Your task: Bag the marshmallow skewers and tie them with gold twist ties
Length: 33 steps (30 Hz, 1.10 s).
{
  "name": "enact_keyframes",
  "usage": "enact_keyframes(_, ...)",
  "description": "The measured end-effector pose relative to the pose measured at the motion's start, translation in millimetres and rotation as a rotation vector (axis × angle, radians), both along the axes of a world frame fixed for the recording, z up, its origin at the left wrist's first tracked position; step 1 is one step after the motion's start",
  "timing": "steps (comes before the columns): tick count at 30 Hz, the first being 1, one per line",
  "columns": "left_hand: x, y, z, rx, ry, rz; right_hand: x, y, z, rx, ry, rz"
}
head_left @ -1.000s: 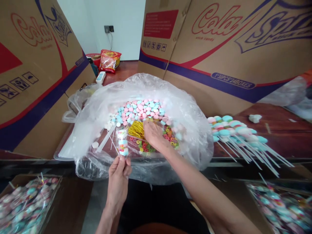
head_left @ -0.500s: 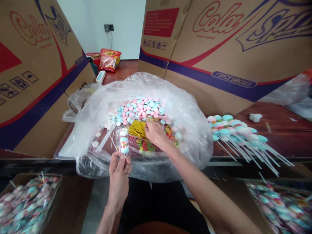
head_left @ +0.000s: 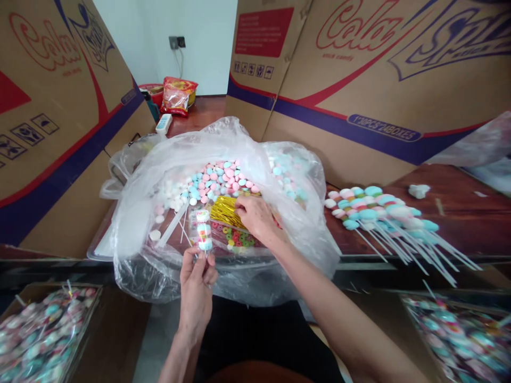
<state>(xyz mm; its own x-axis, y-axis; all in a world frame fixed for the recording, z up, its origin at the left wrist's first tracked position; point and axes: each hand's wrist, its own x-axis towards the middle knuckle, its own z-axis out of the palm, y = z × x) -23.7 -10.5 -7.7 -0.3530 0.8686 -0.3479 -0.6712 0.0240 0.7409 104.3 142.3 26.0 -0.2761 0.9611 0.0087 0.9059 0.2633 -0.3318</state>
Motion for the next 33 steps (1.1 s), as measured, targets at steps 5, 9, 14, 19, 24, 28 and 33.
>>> enact_keyframes(5,0,1,-1.8,0.015,-0.006,0.005,2,-5,6.5,0.014,0.021,0.006)
enact_keyframes(9,0,1,-1.6,0.006,-0.010,0.005,4,-6,1.6,0.027,0.040,0.014)
enact_keyframes(14,0,3,0.0,0.005,0.004,-0.001,6,-5,-0.3,0.066,0.071,0.013)
enact_keyframes(19,3,7,-0.1,-0.002,0.067,0.038,9,-36,9.1,0.133,0.533,0.109)
enact_keyframes(24,11,5,-4.5,0.021,0.150,0.027,-2,-94,-9.3,-0.312,1.005,0.123)
enact_keyframes(28,17,-2,-10.2,0.068,0.196,-0.034,-8,-112,-25.4,-0.465,1.183,-0.110)
enact_keyframes(33,24,-6,-13.5,0.141,0.275,-0.103,-3,-116,-24.3,-0.413,1.196,-0.186)
